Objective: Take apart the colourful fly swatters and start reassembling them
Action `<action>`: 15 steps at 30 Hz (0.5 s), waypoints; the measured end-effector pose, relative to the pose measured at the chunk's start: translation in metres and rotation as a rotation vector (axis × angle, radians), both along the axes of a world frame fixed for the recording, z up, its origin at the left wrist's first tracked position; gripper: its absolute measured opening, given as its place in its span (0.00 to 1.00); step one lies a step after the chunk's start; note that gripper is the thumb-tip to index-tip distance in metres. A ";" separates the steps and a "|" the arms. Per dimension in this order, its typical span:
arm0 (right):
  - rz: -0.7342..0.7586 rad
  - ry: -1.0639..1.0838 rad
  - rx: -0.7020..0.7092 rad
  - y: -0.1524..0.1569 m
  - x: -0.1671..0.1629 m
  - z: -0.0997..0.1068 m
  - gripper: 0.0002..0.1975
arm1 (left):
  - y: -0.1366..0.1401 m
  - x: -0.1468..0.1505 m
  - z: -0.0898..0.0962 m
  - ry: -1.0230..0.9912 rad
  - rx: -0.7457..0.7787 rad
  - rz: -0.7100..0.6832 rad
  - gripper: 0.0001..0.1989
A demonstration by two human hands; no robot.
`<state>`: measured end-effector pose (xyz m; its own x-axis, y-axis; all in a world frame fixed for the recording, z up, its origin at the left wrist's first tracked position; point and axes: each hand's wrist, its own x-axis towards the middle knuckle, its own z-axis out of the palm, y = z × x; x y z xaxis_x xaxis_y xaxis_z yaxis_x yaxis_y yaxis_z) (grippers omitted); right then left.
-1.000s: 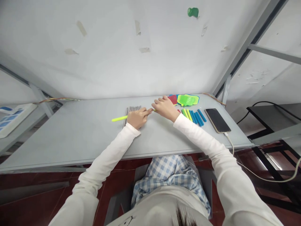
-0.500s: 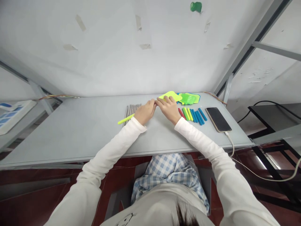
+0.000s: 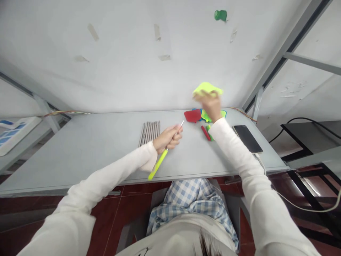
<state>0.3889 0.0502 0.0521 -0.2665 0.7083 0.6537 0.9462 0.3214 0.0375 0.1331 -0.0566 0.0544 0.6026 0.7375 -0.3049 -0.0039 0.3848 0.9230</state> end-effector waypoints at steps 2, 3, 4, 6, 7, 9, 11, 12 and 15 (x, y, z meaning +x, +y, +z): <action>-0.256 0.191 0.197 0.008 0.030 0.008 0.29 | -0.014 -0.017 -0.004 -0.067 -0.084 -0.042 0.19; -0.267 0.210 0.229 0.009 0.041 0.009 0.25 | -0.017 -0.025 -0.006 -0.113 -0.116 -0.033 0.19; -0.215 0.207 0.214 0.008 0.048 0.009 0.20 | -0.017 -0.032 -0.009 -0.168 -0.139 -0.003 0.20; -0.014 0.126 0.085 0.003 0.045 0.001 0.14 | -0.006 -0.040 -0.010 -0.319 -0.185 0.125 0.19; 0.054 0.109 0.036 0.001 0.038 -0.004 0.12 | 0.002 -0.040 -0.010 -0.398 -0.228 0.168 0.17; 0.115 0.101 -0.045 0.001 0.017 -0.017 0.11 | 0.019 -0.036 -0.009 -0.518 -0.328 0.182 0.16; 0.128 0.090 -0.129 0.006 -0.002 -0.029 0.11 | 0.033 -0.030 -0.007 -0.598 -0.409 0.151 0.17; 0.135 0.078 -0.174 0.009 -0.009 -0.035 0.12 | 0.037 -0.029 -0.007 -0.630 -0.435 0.138 0.18; 0.161 0.075 -0.293 0.017 -0.021 -0.048 0.16 | 0.045 -0.031 -0.009 -0.707 -0.459 0.161 0.21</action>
